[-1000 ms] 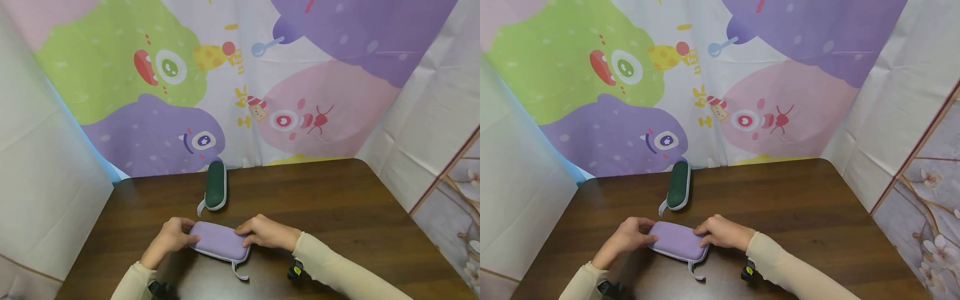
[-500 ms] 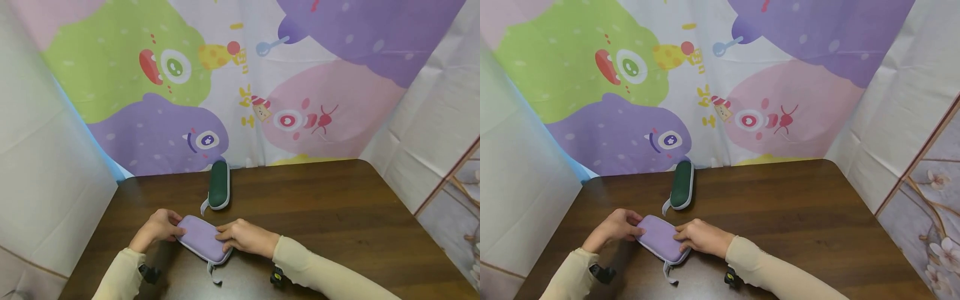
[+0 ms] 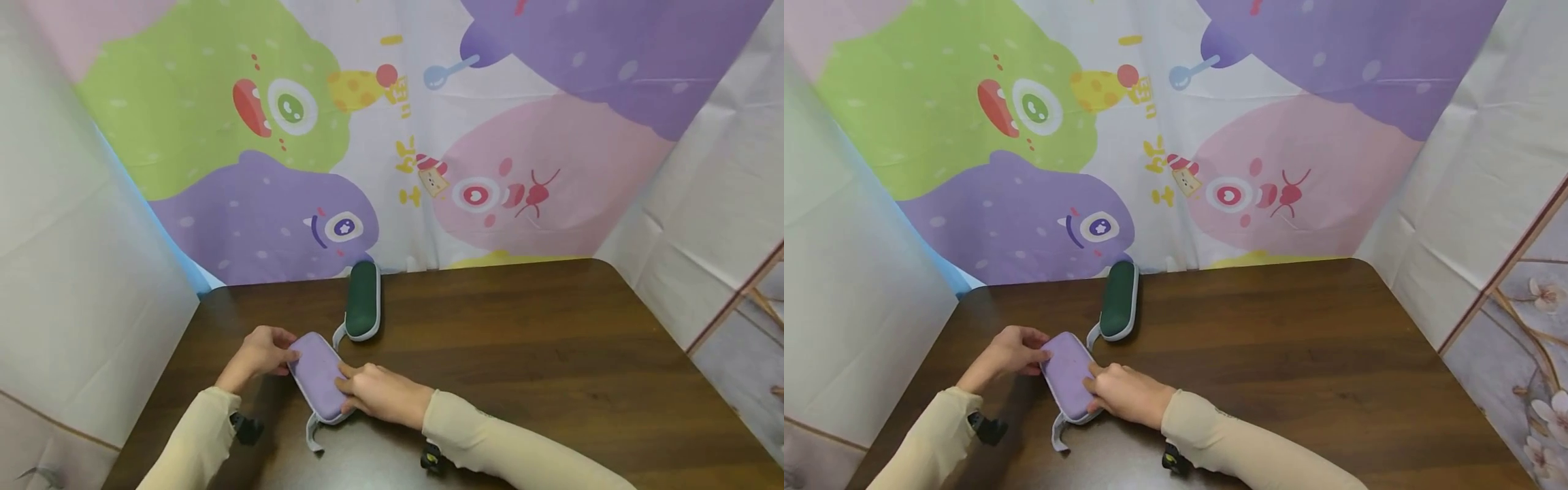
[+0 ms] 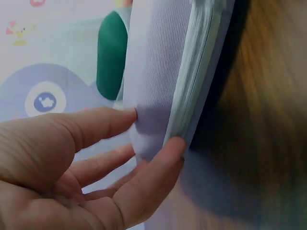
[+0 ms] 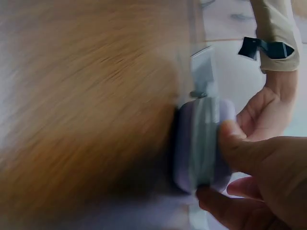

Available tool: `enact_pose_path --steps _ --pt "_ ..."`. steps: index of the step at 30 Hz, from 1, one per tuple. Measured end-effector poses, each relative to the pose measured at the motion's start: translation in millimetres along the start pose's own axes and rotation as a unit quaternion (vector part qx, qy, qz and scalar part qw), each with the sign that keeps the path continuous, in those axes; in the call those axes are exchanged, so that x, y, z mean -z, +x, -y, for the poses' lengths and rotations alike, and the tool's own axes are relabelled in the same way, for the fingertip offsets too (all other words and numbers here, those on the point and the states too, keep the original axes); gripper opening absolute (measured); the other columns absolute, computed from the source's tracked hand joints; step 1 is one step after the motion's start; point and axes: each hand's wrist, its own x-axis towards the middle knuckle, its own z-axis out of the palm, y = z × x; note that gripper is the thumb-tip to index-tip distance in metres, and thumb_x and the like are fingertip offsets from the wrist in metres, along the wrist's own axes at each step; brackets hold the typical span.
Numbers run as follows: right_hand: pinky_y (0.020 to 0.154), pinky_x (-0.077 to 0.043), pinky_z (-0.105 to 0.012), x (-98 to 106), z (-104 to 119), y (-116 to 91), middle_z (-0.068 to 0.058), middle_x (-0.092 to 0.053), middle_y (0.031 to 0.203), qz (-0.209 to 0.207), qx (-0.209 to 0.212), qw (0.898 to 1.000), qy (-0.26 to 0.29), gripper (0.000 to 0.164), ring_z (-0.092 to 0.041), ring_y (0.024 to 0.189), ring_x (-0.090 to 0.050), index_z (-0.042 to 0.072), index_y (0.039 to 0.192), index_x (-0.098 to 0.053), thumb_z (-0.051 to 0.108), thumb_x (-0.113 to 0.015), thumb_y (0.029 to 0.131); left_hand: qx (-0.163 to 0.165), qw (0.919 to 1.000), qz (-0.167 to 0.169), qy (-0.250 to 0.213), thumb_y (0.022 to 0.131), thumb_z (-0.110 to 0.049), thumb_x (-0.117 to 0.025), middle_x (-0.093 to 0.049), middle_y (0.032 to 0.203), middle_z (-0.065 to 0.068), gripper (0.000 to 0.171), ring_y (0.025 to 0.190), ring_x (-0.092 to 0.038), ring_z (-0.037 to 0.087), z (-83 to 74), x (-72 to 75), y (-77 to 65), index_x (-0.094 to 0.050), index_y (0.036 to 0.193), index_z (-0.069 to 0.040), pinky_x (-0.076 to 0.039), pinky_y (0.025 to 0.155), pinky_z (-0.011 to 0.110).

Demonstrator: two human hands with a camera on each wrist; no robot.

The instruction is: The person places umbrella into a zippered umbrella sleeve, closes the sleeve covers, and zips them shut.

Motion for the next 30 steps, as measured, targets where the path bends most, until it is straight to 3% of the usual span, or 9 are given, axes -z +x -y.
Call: enact_pose_path --steps 4,8,11,21,28,30 --pt "0.084 -0.055 -0.013 0 7 6 -0.023 -0.061 0.142 0.011 0.02 0.999 -0.026 0.025 -0.016 0.109 -0.073 0.01 0.114 -0.072 0.029 -0.071 0.098 -0.012 0.9988 -0.004 0.048 0.085 -0.006 -0.081 -0.066 0.113 0.032 0.052 0.074 -0.074 0.026 -4.1 -5.2 -4.2 -0.059 0.126 0.018 -0.063 0.066 0.039" --pt "0.093 -0.054 -0.018 -3 12 15 -0.026 -0.058 0.143 0.021 0.034 0.999 -0.031 0.028 -0.024 0.123 -0.067 0.012 0.122 -0.071 0.022 -0.074 0.096 -0.035 0.9885 -0.013 0.147 0.084 -0.018 -0.083 -0.064 0.123 0.036 0.065 0.099 -0.072 0.04 -9.2 -4.0 -7.4 -0.057 0.132 0.017 -0.06 0.084 0.049" --pt "0.091 -0.055 -0.019 -6 14 25 -0.027 -0.059 0.142 0.018 0.03 0.999 -0.03 0.026 -0.023 0.118 -0.069 0.013 0.119 -0.072 0.021 -0.075 0.095 -0.046 0.9801 -0.023 0.192 0.084 -0.021 -0.084 -0.064 0.125 0.036 0.067 0.115 -0.063 0.048 -10.6 -0.4 -5.5 -0.057 0.132 0.016 -0.053 0.096 0.055" --pt "0.073 -0.057 -0.02 -11 11 54 -0.011 -0.07 0.117 0.003 -0.025 0.999 -0.046 0.026 -0.013 0.086 -0.071 0.015 0.114 -0.076 0.02 -0.081 0.089 -0.062 0.9853 -0.027 0.157 0.08 -0.007 -0.079 -0.055 0.135 0.041 0.068 0.126 -0.055 0.052 -6.4 2.5 10.9 -0.051 0.136 0.02 -0.05 0.102 0.057" --pt "0.074 -0.058 -0.021 -13 13 71 -0.015 -0.068 0.132 0.007 -0.104 0.995 -0.005 0.031 -0.016 0.097 -0.073 0.014 0.121 -0.076 0.017 -0.08 0.09 -0.058 0.9861 -0.024 0.154 0.077 -0.004 -0.078 -0.055 0.134 0.043 0.071 0.122 -0.059 0.049 -4.0 6.1 22.9 -0.048 0.137 0.022 -0.054 0.097 0.054" --pt "0.07 -0.057 -0.021 -13 13 76 -0.013 -0.07 0.127 0.0 -0.115 0.993 -0.008 0.028 -0.014 0.092 -0.072 0.014 0.118 -0.077 0.015 -0.079 0.09 -0.057 0.9849 -0.024 0.162 0.078 -0.006 -0.078 -0.059 0.129 0.041 0.07 0.115 -0.062 0.046 -4.0 8.5 24.7 -0.05 0.135 0.022 -0.056 0.093 0.052"
